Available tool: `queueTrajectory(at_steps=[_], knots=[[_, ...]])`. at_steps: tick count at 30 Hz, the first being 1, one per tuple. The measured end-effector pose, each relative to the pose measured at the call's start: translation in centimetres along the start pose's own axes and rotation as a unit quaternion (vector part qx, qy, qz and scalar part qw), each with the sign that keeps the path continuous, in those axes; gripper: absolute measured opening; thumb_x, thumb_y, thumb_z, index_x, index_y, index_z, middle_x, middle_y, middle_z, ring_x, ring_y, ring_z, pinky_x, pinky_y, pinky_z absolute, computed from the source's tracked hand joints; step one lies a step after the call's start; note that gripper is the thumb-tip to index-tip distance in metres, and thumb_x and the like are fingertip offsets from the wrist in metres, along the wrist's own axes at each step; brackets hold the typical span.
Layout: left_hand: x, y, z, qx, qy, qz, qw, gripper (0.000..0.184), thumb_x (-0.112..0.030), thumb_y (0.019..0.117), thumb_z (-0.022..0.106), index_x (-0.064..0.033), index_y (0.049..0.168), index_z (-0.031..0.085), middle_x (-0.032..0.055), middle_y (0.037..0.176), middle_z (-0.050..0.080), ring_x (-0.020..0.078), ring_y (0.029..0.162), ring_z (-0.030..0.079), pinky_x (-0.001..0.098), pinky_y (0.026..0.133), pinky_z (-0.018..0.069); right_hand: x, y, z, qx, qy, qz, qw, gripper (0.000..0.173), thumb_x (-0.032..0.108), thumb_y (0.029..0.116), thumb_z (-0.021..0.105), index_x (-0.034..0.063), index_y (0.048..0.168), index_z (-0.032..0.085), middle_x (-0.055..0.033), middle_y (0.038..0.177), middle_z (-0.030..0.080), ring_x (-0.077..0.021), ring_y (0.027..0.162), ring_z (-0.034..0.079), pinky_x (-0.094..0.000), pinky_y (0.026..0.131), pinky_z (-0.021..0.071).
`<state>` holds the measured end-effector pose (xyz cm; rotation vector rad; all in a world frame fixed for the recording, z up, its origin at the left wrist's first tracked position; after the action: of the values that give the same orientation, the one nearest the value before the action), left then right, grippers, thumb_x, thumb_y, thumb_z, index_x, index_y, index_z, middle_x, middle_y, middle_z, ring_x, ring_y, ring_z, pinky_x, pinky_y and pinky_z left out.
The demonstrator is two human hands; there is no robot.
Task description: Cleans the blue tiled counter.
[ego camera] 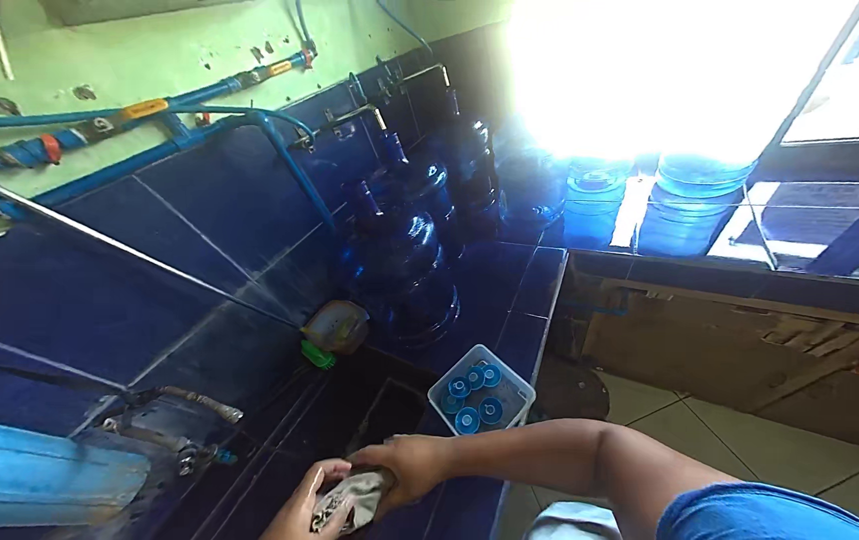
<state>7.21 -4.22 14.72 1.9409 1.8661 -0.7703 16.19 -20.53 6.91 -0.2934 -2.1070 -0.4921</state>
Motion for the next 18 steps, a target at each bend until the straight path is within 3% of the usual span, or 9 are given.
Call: queueTrajectory(at_steps=[1, 4, 5, 7, 10, 13, 15, 17, 18], knots=[[-2.0, 0.6, 1.3, -0.052, -0.034, 0.029, 0.998, 0.048, -0.013, 0.0924, 0.069, 0.005, 0.134, 0.053, 0.0194, 0.127, 0.065, 0.0247, 0.116, 0.065, 0.0435, 0.1, 0.0537, 0.1, -2.3, -1.8, -0.031, 0.019, -0.004, 0.999, 0.068, 0.012, 0.0885, 0.079, 0.0019, 0.148, 0.048, -0.0259, 0.127, 0.066, -0.0401, 0.116, 0.066, -0.0594, 0.102, 0.0499], [-7.3, 3.4, 7.6, -0.192, -0.263, 0.013, 0.945, 0.048, -0.008, 0.0911, 0.063, 0.0093, 0.132, 0.046, 0.0104, 0.112, 0.065, 0.0095, 0.097, 0.067, 0.0288, 0.087, 0.0588, -0.6, -10.2, -7.1, -0.129, 0.065, 0.033, 0.989, 0.047, 0.01, 0.0957, 0.069, -0.002, 0.139, 0.055, -0.0249, 0.122, 0.067, -0.0345, 0.112, 0.068, -0.0527, 0.099, 0.0528], [-9.1, 4.5, 10.4, -0.199, -0.362, -0.017, 0.911, 0.044, -0.005, 0.0957, 0.055, 0.0077, 0.135, 0.042, 0.0076, 0.109, 0.066, 0.0099, 0.091, 0.07, 0.03, 0.083, 0.0611, -1.0, -13.1, -8.9, -0.139, 0.08, 0.061, 0.985, 0.045, 0.013, 0.0983, 0.067, -0.002, 0.139, 0.055, -0.0247, 0.122, 0.067, -0.0332, 0.111, 0.067, -0.0516, 0.099, 0.0526], [-12.3, 7.0, 16.3, -0.174, -0.482, -0.083, 0.855, 0.03, -0.009, 0.1042, 0.04, 0.0028, 0.131, 0.046, 0.0069, 0.101, 0.07, 0.014, 0.086, 0.072, 0.034, 0.081, 0.0614, -2.0, -19.0, -12.0, -0.136, 0.11, 0.12, 0.977, 0.041, 0.018, 0.1028, 0.06, -0.0014, 0.138, 0.056, -0.0235, 0.119, 0.067, -0.0306, 0.107, 0.068, -0.05, 0.098, 0.0524], [-17.3, 10.4, 24.3, -0.099, -0.547, -0.122, 0.822, 0.039, -0.02, 0.1094, 0.037, 0.0032, 0.139, 0.045, 0.014, 0.118, 0.065, 0.0206, 0.1, 0.067, 0.0403, 0.086, 0.0578, -3.9, -27.4, -15.6, -0.111, 0.117, 0.186, 0.969, 0.038, 0.021, 0.1055, 0.056, 0.0002, 0.137, 0.058, -0.022, 0.117, 0.068, -0.0281, 0.105, 0.068, -0.0495, 0.097, 0.0522], [-22.8, 13.9, 29.7, -0.095, -0.543, -0.087, 0.83, 0.03, -0.016, 0.1096, 0.042, 0.0045, 0.13, 0.052, 0.014, 0.106, 0.07, 0.0204, 0.089, 0.072, 0.0387, 0.078, 0.0621, -6.1, -34.6, -18.5, -0.105, 0.096, 0.221, 0.965, 0.046, 0.023, 0.1012, 0.065, 0.0036, 0.142, 0.054, -0.0215, 0.124, 0.066, -0.0293, 0.112, 0.066, -0.0507, 0.1, 0.0507], [-26.4, 15.9, 31.7, -0.063, -0.48, -0.021, 0.875, 0.028, -0.014, 0.1075, 0.046, 0.0062, 0.122, 0.059, 0.0097, 0.1, 0.072, 0.0141, 0.084, 0.071, 0.0334, 0.075, 0.0618, -7.1, -38.8, -20.8, -0.164, 0.102, 0.235, 0.953, 0.068, 0.026, 0.0929, 0.075, 0.0028, 0.15, 0.046, -0.0228, 0.142, 0.056, -0.0315, 0.129, 0.057, -0.0495, 0.109, 0.0464], [-29.5, 17.8, 33.5, -0.005, -0.398, 0.082, 0.914, 0.025, -0.01, 0.1044, 0.05, 0.007, 0.118, 0.064, 0.0089, 0.106, 0.071, 0.009, 0.091, 0.069, 0.0288, 0.083, 0.059, -7.4, -42.2, -23.5, -0.248, 0.112, 0.225, 0.935, 0.091, 0.027, 0.085, 0.082, 0.0032, 0.158, 0.032, -0.0208, 0.154, 0.045, -0.0309, 0.14, 0.047, -0.0485, 0.113, 0.0429], [-30.9, 18.8, 34.2, 0.027, -0.352, 0.147, 0.924, 0.026, -0.007, 0.1031, 0.052, 0.0079, 0.12, 0.066, 0.0124, 0.115, 0.07, 0.0101, 0.102, 0.068, 0.0291, 0.094, 0.0562, -7.5, -43.4, -24.9, -0.27, 0.112, 0.211, 0.933, 0.099, 0.026, 0.0837, 0.082, 0.0043, 0.161, 0.024, -0.0183, 0.159, 0.04, -0.0283, 0.144, 0.043, -0.0466, 0.115, 0.0418]])
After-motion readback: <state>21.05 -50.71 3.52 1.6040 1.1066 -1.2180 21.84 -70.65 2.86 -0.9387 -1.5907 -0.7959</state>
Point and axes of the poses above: each hand's wrist, its own y-axis towards the middle knuckle, its own z-axis out of the palm, x = y × z, the point moved 3 cm from there along y, towards the middle knuckle
